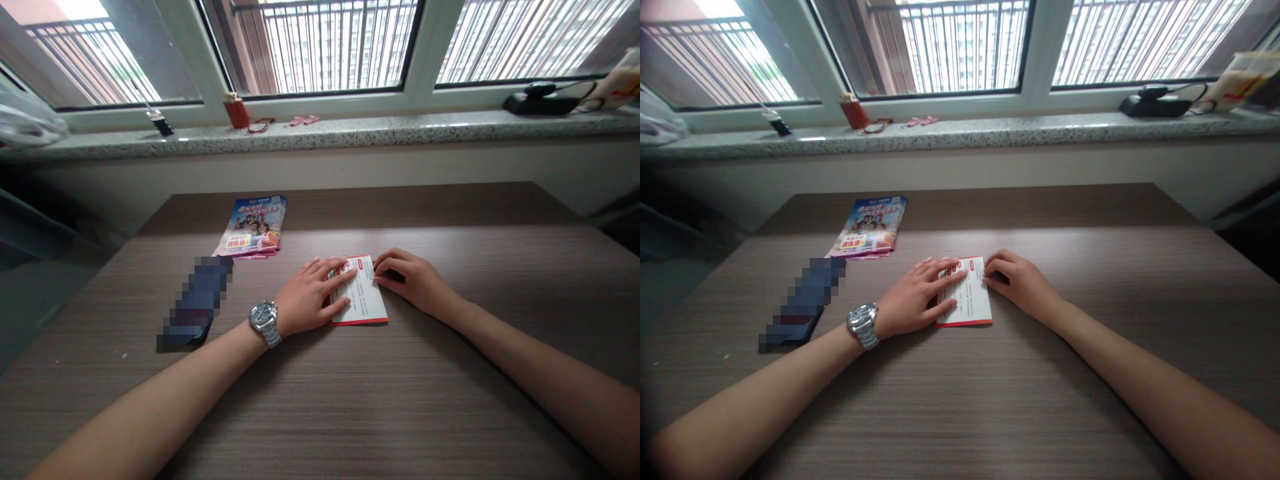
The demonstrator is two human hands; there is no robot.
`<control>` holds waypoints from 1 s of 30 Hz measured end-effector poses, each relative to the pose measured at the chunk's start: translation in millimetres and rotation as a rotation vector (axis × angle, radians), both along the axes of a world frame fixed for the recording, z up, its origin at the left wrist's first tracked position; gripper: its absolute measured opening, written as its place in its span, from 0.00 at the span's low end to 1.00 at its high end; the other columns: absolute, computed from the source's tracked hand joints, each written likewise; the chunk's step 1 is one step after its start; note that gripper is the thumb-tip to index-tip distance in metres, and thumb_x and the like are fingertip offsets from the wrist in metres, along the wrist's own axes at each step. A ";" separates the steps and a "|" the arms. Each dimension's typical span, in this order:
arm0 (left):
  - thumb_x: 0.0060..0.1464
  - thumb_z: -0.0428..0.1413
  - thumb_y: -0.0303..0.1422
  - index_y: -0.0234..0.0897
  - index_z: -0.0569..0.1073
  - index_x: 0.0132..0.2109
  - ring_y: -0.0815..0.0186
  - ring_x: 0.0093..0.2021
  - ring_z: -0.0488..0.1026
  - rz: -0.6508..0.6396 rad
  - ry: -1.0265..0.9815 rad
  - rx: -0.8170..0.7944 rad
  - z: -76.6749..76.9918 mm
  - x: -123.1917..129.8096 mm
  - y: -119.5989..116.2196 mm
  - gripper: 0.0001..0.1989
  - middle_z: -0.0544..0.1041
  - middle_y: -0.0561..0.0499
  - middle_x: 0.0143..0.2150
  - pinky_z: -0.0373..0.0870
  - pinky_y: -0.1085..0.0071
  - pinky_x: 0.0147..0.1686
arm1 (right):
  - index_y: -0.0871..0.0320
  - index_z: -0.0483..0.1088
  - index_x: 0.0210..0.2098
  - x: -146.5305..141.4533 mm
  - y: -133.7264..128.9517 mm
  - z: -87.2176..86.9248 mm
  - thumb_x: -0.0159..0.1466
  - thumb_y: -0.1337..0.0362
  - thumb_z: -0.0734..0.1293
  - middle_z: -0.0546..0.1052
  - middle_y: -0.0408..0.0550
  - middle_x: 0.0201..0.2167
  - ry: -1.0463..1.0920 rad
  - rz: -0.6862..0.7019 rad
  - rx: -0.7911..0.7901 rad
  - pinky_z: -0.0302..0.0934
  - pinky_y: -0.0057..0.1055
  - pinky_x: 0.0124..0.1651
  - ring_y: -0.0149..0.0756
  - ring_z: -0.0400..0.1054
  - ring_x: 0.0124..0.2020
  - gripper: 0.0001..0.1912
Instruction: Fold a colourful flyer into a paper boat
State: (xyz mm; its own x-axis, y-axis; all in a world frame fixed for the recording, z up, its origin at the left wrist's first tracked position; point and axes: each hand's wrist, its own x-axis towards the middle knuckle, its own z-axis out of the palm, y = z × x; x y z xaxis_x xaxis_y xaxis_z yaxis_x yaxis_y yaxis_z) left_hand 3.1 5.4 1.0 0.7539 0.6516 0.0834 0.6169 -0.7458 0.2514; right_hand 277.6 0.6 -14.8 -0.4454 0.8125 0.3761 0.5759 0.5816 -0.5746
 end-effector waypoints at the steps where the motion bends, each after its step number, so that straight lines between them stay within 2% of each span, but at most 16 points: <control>1: 0.66 0.48 0.47 0.51 0.57 0.70 0.55 0.71 0.54 0.001 -0.002 0.001 -0.3 -0.2 0.0 0.28 0.55 0.50 0.73 0.46 0.50 0.72 | 0.54 0.73 0.36 0.4 0.0 0.4 0.65 0.66 0.69 0.76 0.49 0.42 -0.001 0.008 -0.004 0.69 0.39 0.46 0.40 0.72 0.42 0.01; 6: 0.66 0.48 0.48 0.51 0.57 0.70 0.55 0.71 0.55 0.002 -0.009 0.002 -1.4 -0.7 0.2 0.29 0.55 0.50 0.73 0.46 0.50 0.72 | 0.54 0.73 0.34 3.5 -2.6 3.8 0.65 0.66 0.69 0.73 0.50 0.45 -0.014 0.054 -0.047 0.68 0.42 0.51 0.41 0.71 0.46 0.02; 11: 0.66 0.48 0.48 0.51 0.57 0.71 0.56 0.72 0.54 0.003 0.007 0.008 -0.9 -0.4 0.4 0.29 0.54 0.50 0.73 0.46 0.51 0.72 | 0.54 0.73 0.36 7.6 -6.9 6.9 0.65 0.64 0.69 0.71 0.52 0.48 -0.032 0.126 -0.088 0.66 0.43 0.55 0.42 0.69 0.51 0.01; 18: 0.66 0.48 0.48 0.51 0.56 0.71 0.56 0.72 0.54 0.006 0.001 0.004 -0.8 -1.2 -0.1 0.29 0.54 0.51 0.74 0.46 0.51 0.72 | 0.54 0.73 0.36 9.1 -22.8 11.8 0.65 0.63 0.69 0.66 0.53 0.56 -0.094 0.236 -0.171 0.62 0.44 0.60 0.45 0.64 0.59 0.02; 26: 0.66 0.48 0.48 0.50 0.57 0.71 0.55 0.72 0.53 0.006 0.012 0.004 -0.8 -2.2 0.6 0.29 0.54 0.50 0.74 0.46 0.50 0.72 | 0.53 0.75 0.35 12.6 -33.1 15.7 0.64 0.58 0.70 0.63 0.52 0.59 -0.116 0.360 -0.196 0.55 0.47 0.66 0.48 0.58 0.64 0.06; 28: 0.67 0.47 0.49 0.51 0.57 0.71 0.56 0.72 0.53 0.003 0.015 0.004 -0.6 -2.5 0.9 0.29 0.54 0.50 0.74 0.47 0.51 0.72 | 0.53 0.74 0.37 14.3 -31.4 14.5 0.65 0.58 0.70 0.63 0.52 0.59 -0.089 0.346 -0.200 0.57 0.47 0.65 0.47 0.59 0.63 0.05; 30: 0.67 0.47 0.48 0.51 0.57 0.71 0.56 0.72 0.53 -0.002 0.011 0.005 -0.4 -2.7 1.2 0.29 0.54 0.50 0.74 0.47 0.51 0.72 | 0.53 0.74 0.38 14.7 -27.9 12.5 0.66 0.60 0.68 0.65 0.52 0.57 -0.033 0.263 -0.172 0.60 0.46 0.63 0.45 0.62 0.60 0.04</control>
